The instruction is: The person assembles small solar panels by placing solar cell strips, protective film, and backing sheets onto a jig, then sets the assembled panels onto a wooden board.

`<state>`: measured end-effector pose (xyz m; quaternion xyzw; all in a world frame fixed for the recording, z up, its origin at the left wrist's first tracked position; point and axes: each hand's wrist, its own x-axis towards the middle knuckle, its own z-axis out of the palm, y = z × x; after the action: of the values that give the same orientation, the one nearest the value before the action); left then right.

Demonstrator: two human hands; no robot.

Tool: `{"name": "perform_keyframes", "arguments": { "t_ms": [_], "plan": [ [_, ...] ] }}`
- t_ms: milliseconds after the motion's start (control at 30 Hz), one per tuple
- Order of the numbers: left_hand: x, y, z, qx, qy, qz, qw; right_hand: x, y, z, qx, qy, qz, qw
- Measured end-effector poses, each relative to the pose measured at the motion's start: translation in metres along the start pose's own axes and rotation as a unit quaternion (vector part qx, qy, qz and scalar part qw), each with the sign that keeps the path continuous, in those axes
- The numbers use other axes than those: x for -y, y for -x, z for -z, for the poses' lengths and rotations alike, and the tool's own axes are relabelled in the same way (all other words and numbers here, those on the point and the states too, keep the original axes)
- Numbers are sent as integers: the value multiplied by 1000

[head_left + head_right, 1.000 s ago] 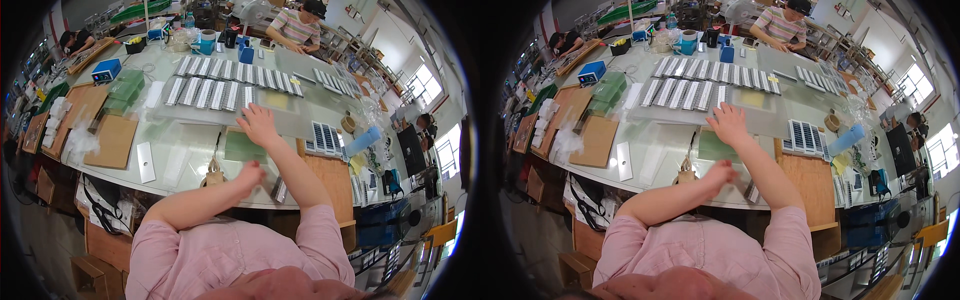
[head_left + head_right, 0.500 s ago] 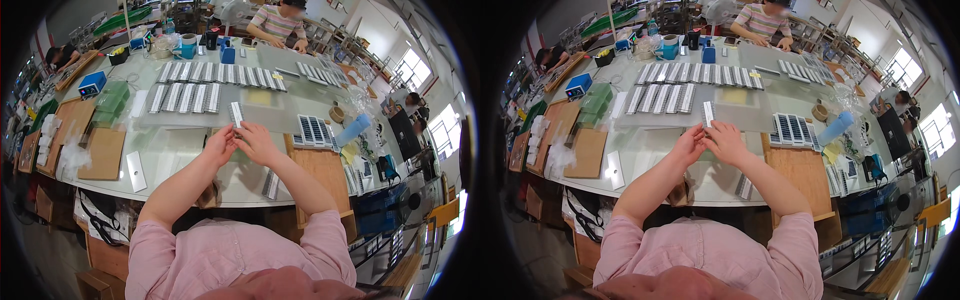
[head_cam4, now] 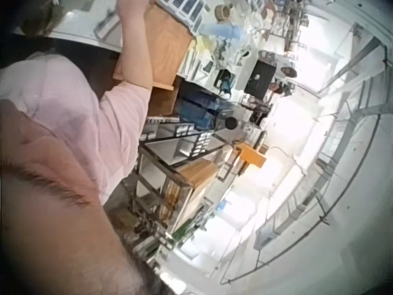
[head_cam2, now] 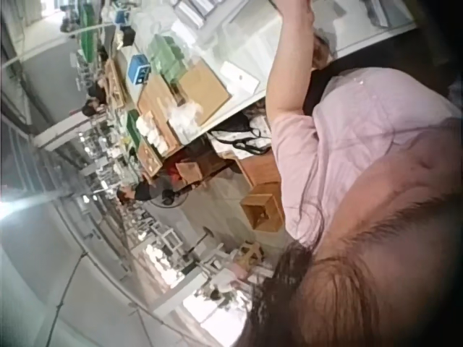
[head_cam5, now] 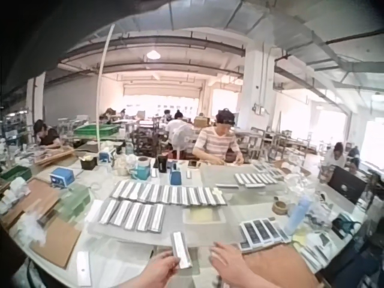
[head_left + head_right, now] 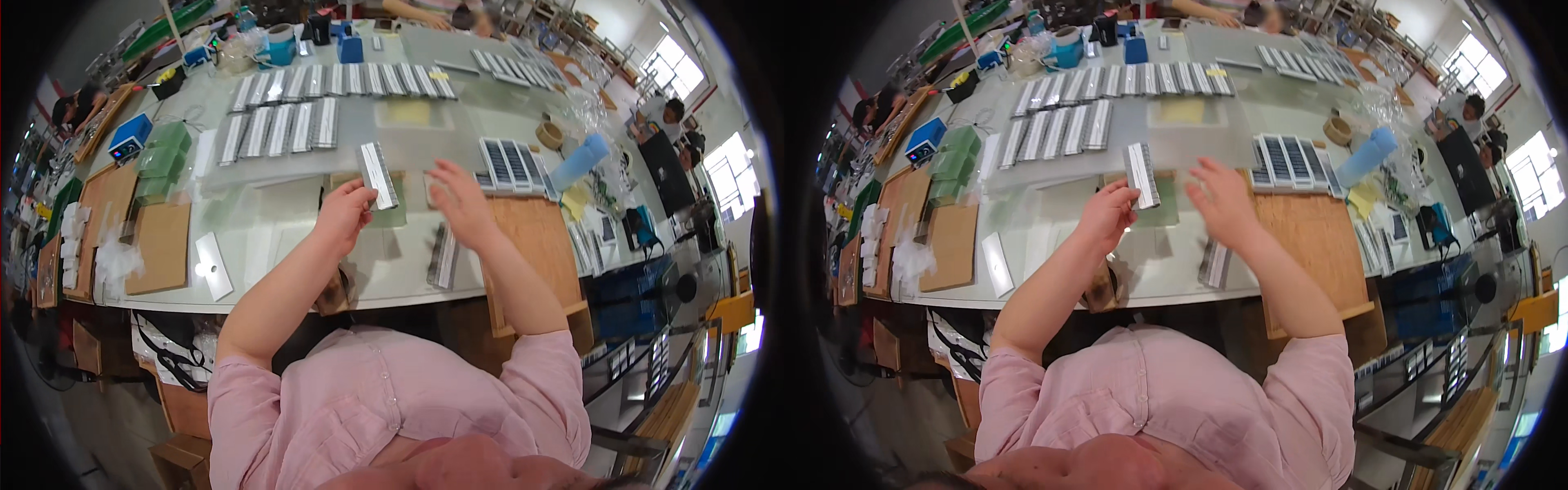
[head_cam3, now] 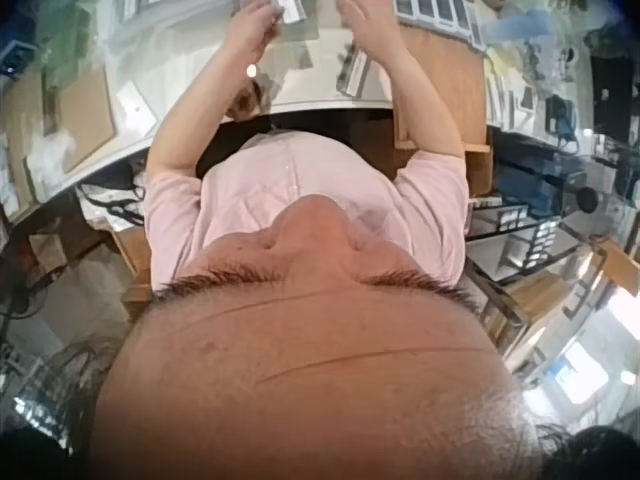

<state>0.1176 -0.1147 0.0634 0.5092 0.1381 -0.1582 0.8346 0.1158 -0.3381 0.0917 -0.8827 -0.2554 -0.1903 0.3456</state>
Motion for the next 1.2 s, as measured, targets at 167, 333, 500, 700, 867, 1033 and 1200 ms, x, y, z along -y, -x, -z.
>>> {"name": "perform_keyframes", "arguments": {
  "t_ms": [167, 333, 500, 700, 867, 1033, 1200],
  "plan": [
    [21, 18, -20, 83, -71, -15, 994, -53, 50, 31, -90, -83, -120, 985],
    [68, 31, -57, 163, -119, 90, 975, -83, 100, 30, -131, -191, -240, 943],
    [116, 18, -64, 164, -165, 122, 965, -91, 121, 21, -121, -189, -233, 946],
    [122, 15, -57, 108, -277, 91, 950, -87, 124, 7, -44, -172, -255, 950],
    [117, 21, -49, 100, -342, 69, 932, -70, 112, -12, 33, 49, -160, 985],
    [109, 23, -38, 152, -482, 24, 863, -52, 99, -28, 140, 138, -137, 971],
    [88, 53, -22, 200, -462, -89, 859, -38, 91, -41, 173, 197, -128, 956]
  ]
}}
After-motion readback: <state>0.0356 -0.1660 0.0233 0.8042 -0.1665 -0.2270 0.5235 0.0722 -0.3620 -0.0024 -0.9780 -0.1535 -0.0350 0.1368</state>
